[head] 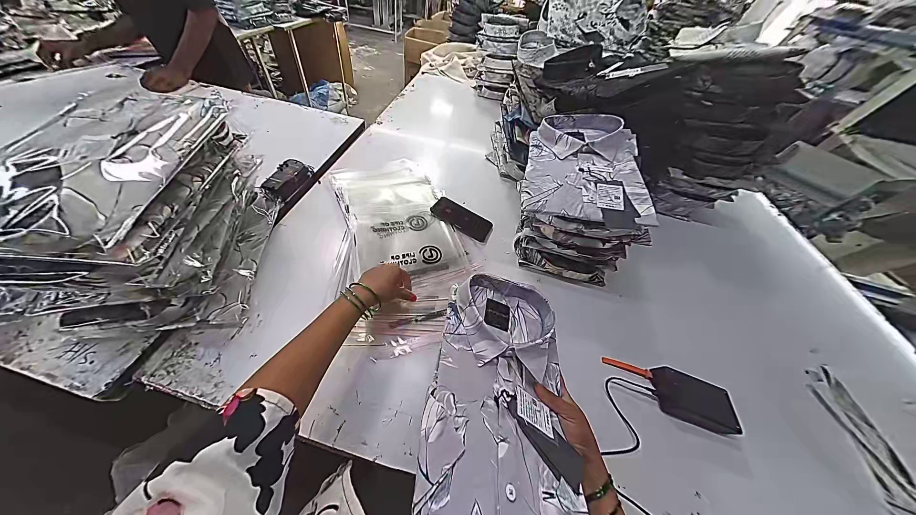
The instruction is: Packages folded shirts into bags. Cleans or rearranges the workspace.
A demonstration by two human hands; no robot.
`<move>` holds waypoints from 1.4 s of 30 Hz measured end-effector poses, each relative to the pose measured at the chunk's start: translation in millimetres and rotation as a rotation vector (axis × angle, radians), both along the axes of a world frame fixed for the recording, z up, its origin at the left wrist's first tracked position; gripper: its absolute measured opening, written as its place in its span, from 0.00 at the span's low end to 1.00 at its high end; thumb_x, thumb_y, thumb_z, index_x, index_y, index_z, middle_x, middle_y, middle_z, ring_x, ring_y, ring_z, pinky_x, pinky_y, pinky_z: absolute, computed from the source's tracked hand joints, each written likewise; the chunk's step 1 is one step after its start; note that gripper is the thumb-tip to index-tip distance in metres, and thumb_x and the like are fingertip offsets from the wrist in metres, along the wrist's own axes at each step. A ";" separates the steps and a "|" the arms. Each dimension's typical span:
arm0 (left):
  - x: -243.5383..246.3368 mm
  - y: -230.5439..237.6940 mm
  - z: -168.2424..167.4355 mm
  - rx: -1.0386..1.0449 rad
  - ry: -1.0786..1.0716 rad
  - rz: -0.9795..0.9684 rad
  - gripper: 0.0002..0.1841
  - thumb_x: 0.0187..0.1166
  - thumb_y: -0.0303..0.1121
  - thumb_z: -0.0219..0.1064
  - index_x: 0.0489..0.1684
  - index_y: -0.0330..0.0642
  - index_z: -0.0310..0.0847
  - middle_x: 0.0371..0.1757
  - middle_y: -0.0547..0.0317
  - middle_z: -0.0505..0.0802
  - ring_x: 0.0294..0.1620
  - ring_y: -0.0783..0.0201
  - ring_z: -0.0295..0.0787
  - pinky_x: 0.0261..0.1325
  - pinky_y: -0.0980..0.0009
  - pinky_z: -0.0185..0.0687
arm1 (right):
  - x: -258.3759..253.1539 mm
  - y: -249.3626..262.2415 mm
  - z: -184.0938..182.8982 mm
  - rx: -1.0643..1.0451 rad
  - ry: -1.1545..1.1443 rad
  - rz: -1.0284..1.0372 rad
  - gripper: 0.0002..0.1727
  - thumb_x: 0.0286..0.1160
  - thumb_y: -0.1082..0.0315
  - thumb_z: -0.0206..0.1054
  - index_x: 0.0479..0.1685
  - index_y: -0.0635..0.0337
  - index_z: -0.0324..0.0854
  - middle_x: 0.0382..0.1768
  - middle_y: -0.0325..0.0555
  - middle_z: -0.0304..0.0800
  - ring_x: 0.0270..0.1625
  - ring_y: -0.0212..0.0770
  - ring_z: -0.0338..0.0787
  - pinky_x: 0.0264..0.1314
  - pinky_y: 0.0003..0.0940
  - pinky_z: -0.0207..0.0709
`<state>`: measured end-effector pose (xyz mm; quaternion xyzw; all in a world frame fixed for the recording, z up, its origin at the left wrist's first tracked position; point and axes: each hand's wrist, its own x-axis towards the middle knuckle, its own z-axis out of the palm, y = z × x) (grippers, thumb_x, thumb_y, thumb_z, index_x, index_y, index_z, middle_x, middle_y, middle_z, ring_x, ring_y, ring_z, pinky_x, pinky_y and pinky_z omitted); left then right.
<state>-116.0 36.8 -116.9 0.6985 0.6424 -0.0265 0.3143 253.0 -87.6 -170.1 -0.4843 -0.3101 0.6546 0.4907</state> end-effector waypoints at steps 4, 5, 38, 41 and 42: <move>19.7 -19.7 -2.0 -0.034 0.100 -0.061 0.31 0.68 0.41 0.81 0.67 0.31 0.80 0.74 0.28 0.78 0.79 0.26 0.68 0.69 0.30 0.71 | 3.3 7.6 0.7 0.023 -0.005 -0.038 0.36 0.79 0.82 0.50 0.89 0.60 0.46 0.68 0.39 0.82 0.60 0.19 0.86 0.63 0.17 0.81; 25.6 -32.9 -2.5 0.007 0.049 -0.038 0.29 0.68 0.42 0.81 0.63 0.31 0.83 0.72 0.28 0.80 0.78 0.26 0.69 0.68 0.30 0.72 | 5.2 9.5 0.6 0.034 0.001 -0.053 0.35 0.79 0.82 0.50 0.88 0.59 0.47 0.66 0.39 0.83 0.60 0.19 0.87 0.62 0.18 0.82; 30.8 -28.6 37.5 0.358 -0.039 0.472 0.68 0.51 0.61 0.87 0.94 0.42 0.45 0.77 0.23 0.73 0.74 0.25 0.73 0.65 0.30 0.74 | -21.9 -57.2 16.3 0.073 0.115 -0.035 0.33 0.75 0.80 0.52 0.84 0.58 0.54 0.61 0.35 0.89 0.59 0.21 0.89 0.63 0.20 0.84; 40.6 -30.8 32.0 0.374 0.017 0.410 0.54 0.71 0.39 0.75 0.97 0.47 0.38 0.72 0.20 0.74 0.71 0.22 0.74 0.60 0.29 0.75 | -44.1 -44.6 27.7 0.089 0.164 0.039 0.35 0.72 0.82 0.55 0.83 0.60 0.53 0.59 0.36 0.89 0.57 0.22 0.90 0.62 0.21 0.85; 42.0 -30.2 24.3 0.395 0.017 0.414 0.43 0.83 0.31 0.64 0.97 0.49 0.39 0.71 0.18 0.75 0.70 0.20 0.75 0.61 0.29 0.74 | -55.8 -39.7 32.2 0.091 0.182 0.058 0.35 0.73 0.83 0.55 0.84 0.60 0.53 0.60 0.38 0.88 0.58 0.23 0.90 0.62 0.22 0.85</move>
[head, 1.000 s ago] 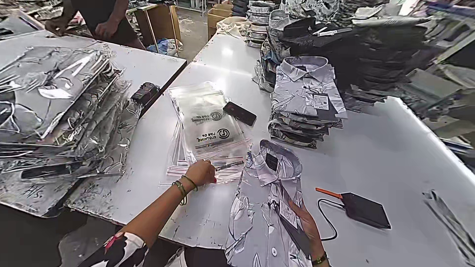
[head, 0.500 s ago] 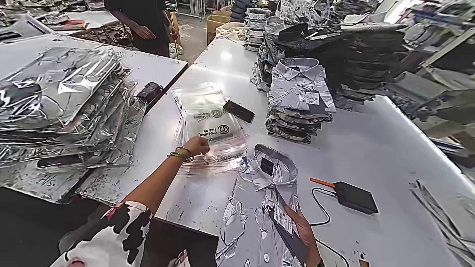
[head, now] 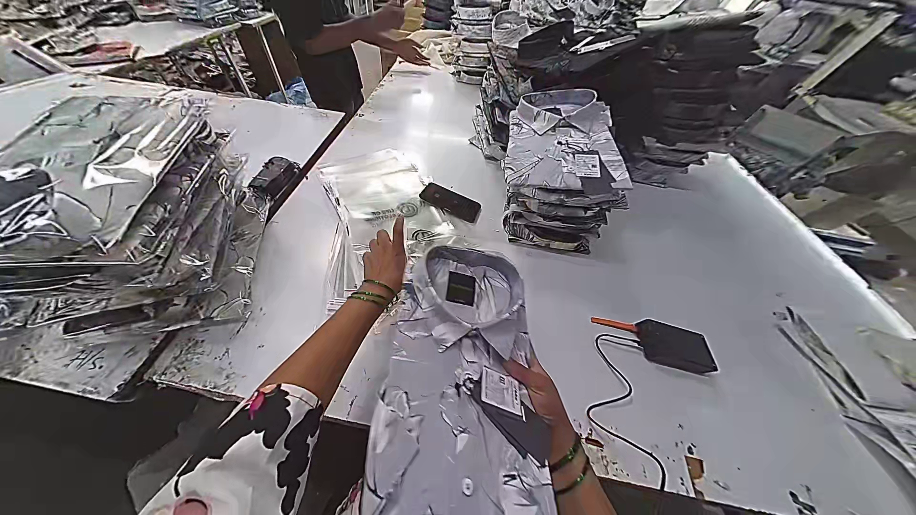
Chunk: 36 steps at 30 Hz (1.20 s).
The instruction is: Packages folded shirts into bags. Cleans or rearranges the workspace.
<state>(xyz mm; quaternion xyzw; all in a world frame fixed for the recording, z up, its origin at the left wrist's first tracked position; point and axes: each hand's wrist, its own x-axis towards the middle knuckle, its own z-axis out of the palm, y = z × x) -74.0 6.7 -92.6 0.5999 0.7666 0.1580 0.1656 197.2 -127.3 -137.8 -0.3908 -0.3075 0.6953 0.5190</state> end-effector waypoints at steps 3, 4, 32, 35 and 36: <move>-4.7 2.6 -38.2 0.155 -0.175 0.088 0.30 0.93 0.32 0.49 0.96 0.51 0.48 0.74 0.21 0.78 0.73 0.22 0.76 0.68 0.31 0.70 | -30.8 16.3 -2.7 -0.025 0.032 0.031 0.38 0.76 0.85 0.55 0.88 0.60 0.47 0.65 0.43 0.84 0.60 0.25 0.88 0.64 0.23 0.83; -7.0 -0.4 -46.3 0.198 -0.285 0.100 0.30 0.93 0.32 0.48 0.95 0.47 0.50 0.75 0.22 0.78 0.75 0.24 0.75 0.73 0.32 0.68 | -35.4 19.8 -8.1 -0.036 0.022 0.028 0.39 0.77 0.85 0.55 0.89 0.60 0.46 0.66 0.44 0.82 0.61 0.25 0.87 0.64 0.22 0.82; -4.6 -64.2 -64.6 0.381 -0.084 -0.533 0.28 0.82 0.55 0.59 0.56 0.37 0.91 0.85 0.29 0.70 0.89 0.31 0.60 0.87 0.34 0.53 | -42.3 49.3 -30.2 -0.122 -0.332 0.005 0.37 0.90 0.68 0.54 0.94 0.62 0.39 0.91 0.59 0.52 0.87 0.41 0.65 0.86 0.33 0.62; 20.6 -20.8 -26.4 0.091 -0.049 -0.621 0.41 0.75 0.63 0.65 0.79 0.39 0.73 0.90 0.37 0.64 0.83 0.37 0.72 0.75 0.40 0.73 | -45.6 55.6 -26.3 -0.079 -0.331 0.035 0.37 0.89 0.71 0.55 0.94 0.62 0.42 0.89 0.59 0.56 0.85 0.41 0.68 0.84 0.33 0.66; 30.5 -9.0 -23.3 0.079 -0.033 -0.640 0.44 0.74 0.62 0.66 0.86 0.43 0.68 0.89 0.36 0.67 0.82 0.34 0.70 0.75 0.38 0.71 | -46.3 59.5 -26.7 -0.051 -0.337 0.063 0.38 0.87 0.73 0.56 0.94 0.62 0.40 0.89 0.59 0.56 0.85 0.40 0.68 0.84 0.33 0.66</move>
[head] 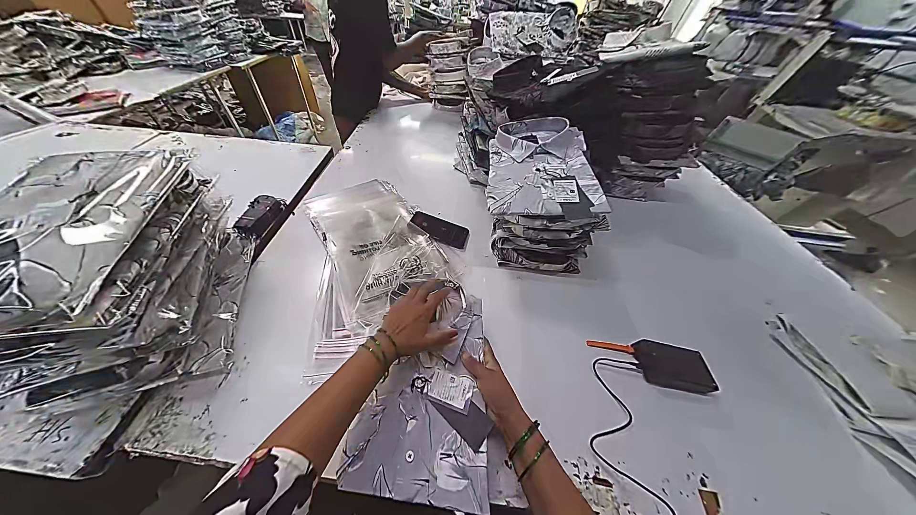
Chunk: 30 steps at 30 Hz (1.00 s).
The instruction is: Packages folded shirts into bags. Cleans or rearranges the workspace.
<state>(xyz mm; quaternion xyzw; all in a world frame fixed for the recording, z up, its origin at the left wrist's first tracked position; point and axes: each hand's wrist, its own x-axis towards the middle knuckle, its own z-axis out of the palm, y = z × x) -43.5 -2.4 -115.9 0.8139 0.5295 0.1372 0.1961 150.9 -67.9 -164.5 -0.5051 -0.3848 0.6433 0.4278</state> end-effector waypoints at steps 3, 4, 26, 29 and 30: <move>21.5 18.4 -10.4 0.211 -0.039 0.052 0.34 0.74 0.56 0.67 0.78 0.46 0.80 0.81 0.35 0.77 0.80 0.30 0.71 0.75 0.33 0.64 | -1.7 10.4 -3.1 0.064 -0.019 0.099 0.43 0.82 0.76 0.58 0.95 0.64 0.36 0.90 0.61 0.53 0.87 0.41 0.65 0.86 0.33 0.63; 25.4 21.7 -12.9 0.256 -0.085 0.073 0.29 0.76 0.52 0.67 0.71 0.43 0.84 0.81 0.36 0.78 0.83 0.31 0.69 0.79 0.33 0.60 | -1.7 12.1 -5.2 0.079 -0.024 0.129 0.43 0.81 0.75 0.58 0.94 0.65 0.37 0.90 0.61 0.54 0.86 0.41 0.66 0.85 0.33 0.64; -18.1 -80.4 -53.1 0.598 -0.039 0.115 0.18 0.76 0.28 0.67 0.64 0.42 0.89 0.70 0.44 0.90 0.75 0.34 0.82 0.73 0.30 0.72 | -26.5 25.5 -16.0 0.475 -0.572 -0.020 0.25 0.79 0.70 0.65 0.74 0.74 0.73 0.41 0.59 0.93 0.40 0.46 0.93 0.48 0.44 0.85; -71.3 -96.5 -48.9 0.247 -0.127 0.492 0.27 0.74 0.35 0.74 0.71 0.32 0.80 0.82 0.32 0.75 0.73 0.31 0.82 0.67 0.36 0.79 | -29.8 35.4 -10.3 0.576 -0.619 0.062 0.19 0.83 0.72 0.62 0.68 0.72 0.81 0.51 0.63 0.93 0.51 0.51 0.93 0.58 0.45 0.83; -79.4 -105.9 -51.0 0.225 -0.188 0.554 0.23 0.76 0.33 0.72 0.68 0.31 0.82 0.81 0.32 0.77 0.69 0.32 0.86 0.62 0.38 0.84 | -35.7 32.6 -3.2 0.679 -0.634 0.053 0.17 0.81 0.76 0.61 0.62 0.74 0.85 0.53 0.65 0.93 0.54 0.54 0.94 0.62 0.46 0.84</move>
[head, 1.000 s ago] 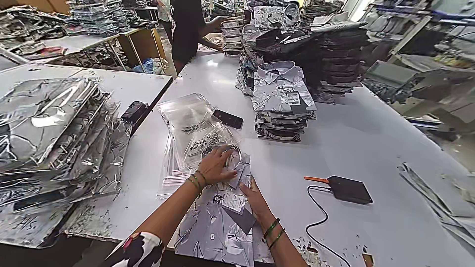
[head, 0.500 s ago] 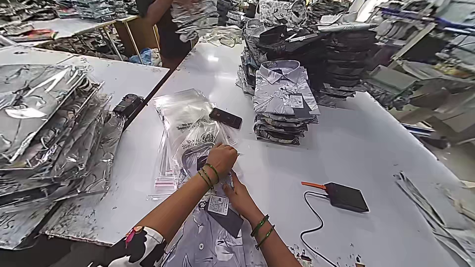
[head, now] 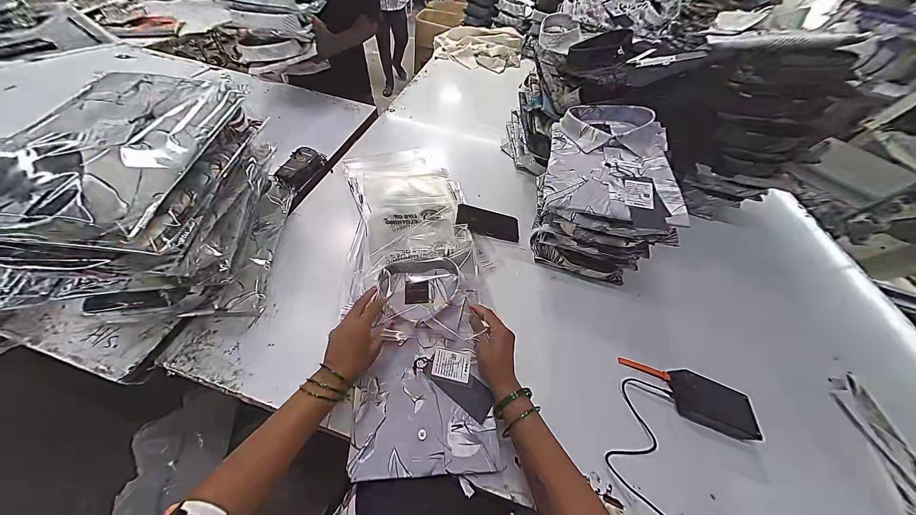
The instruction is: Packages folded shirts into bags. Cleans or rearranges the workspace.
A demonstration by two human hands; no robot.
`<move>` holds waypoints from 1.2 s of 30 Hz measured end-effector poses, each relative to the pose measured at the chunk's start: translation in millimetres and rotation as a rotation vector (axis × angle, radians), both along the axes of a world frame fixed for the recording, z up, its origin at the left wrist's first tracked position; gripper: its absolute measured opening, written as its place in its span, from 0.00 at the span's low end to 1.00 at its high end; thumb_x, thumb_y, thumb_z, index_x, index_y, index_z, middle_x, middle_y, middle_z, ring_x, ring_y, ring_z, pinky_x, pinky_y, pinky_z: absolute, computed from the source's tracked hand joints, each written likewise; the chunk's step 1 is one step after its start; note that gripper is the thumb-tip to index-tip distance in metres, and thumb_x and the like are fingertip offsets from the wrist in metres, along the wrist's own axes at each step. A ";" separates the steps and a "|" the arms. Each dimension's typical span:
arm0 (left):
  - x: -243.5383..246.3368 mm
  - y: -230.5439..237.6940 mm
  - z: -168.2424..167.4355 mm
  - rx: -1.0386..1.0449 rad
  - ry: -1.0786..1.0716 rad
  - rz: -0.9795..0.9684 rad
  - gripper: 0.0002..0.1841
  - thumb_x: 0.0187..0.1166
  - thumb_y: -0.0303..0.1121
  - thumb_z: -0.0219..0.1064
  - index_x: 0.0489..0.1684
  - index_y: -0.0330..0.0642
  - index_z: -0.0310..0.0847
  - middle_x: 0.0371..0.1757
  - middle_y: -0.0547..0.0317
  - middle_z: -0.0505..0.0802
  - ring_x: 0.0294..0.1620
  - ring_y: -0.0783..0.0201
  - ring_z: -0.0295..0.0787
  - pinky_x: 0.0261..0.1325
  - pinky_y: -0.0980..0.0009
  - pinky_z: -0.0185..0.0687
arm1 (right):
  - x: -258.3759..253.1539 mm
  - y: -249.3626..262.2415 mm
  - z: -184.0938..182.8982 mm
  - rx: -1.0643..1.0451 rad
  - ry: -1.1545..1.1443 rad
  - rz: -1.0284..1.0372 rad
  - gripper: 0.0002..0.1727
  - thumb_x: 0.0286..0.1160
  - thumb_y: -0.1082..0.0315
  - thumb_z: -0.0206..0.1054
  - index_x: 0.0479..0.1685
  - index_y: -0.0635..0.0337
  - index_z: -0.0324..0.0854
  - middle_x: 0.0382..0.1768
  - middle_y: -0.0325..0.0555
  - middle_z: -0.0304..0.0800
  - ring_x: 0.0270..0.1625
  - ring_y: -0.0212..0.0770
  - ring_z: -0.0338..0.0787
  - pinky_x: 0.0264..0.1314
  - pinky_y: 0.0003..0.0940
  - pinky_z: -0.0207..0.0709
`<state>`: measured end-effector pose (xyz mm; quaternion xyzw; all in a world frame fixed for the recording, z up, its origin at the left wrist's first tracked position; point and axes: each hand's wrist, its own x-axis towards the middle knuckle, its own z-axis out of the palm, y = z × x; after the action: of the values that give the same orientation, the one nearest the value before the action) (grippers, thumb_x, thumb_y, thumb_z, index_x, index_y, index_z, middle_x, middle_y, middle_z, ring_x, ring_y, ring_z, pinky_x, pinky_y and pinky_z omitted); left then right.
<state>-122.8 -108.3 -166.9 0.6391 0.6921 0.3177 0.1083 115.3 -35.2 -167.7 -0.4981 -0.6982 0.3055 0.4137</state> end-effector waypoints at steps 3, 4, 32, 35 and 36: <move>-2.0 -27.7 -21.5 0.272 -0.269 0.176 0.16 0.75 0.27 0.65 0.54 0.22 0.84 0.73 0.26 0.82 0.70 0.39 0.86 0.67 0.52 0.85 | -22.0 -19.1 33.5 0.365 -0.014 0.063 0.17 0.66 0.84 0.60 0.51 0.73 0.91 0.50 0.66 0.94 0.51 0.55 0.96 0.57 0.41 0.88; -0.7 -34.5 -27.1 0.345 -0.361 0.234 0.18 0.73 0.27 0.65 0.55 0.18 0.82 0.74 0.22 0.79 0.72 0.43 0.84 0.66 0.58 0.85 | -25.8 -27.6 43.4 0.450 -0.007 0.090 0.18 0.65 0.84 0.60 0.49 0.71 0.92 0.50 0.66 0.94 0.51 0.54 0.96 0.57 0.37 0.88; 42.3 -170.7 -7.2 -0.481 -0.936 0.390 0.24 0.77 0.25 0.70 0.67 0.20 0.67 0.47 0.42 0.91 0.40 0.58 0.94 0.48 0.63 0.91 | 85.5 -142.4 -2.1 -0.668 0.220 -0.139 0.21 0.75 0.79 0.60 0.68 0.74 0.70 0.41 0.48 0.91 0.31 0.28 0.89 0.31 0.24 0.82; 48.5 -148.0 13.1 -0.654 -1.452 0.520 0.05 0.91 0.25 0.53 0.54 0.34 0.72 0.38 0.51 0.95 0.35 0.62 0.97 0.42 0.71 0.93 | 74.3 -136.9 14.7 -1.124 0.634 -0.152 0.19 0.97 0.62 0.36 0.57 0.61 0.72 0.30 0.45 0.92 0.22 0.34 0.90 0.22 0.25 0.83; 52.5 -145.9 15.3 -0.649 -1.552 0.503 0.07 0.92 0.26 0.52 0.53 0.34 0.74 0.40 0.50 0.97 0.36 0.61 0.98 0.43 0.71 0.93 | 73.1 -139.3 12.3 -1.196 0.817 -0.156 0.26 0.97 0.54 0.34 0.53 0.60 0.75 0.30 0.49 0.94 0.24 0.38 0.92 0.25 0.27 0.85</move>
<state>-70.3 -254.1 -151.6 0.0090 0.5997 0.4645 0.6516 188.4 -174.5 -155.4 -0.5337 -0.1641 0.7659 0.3187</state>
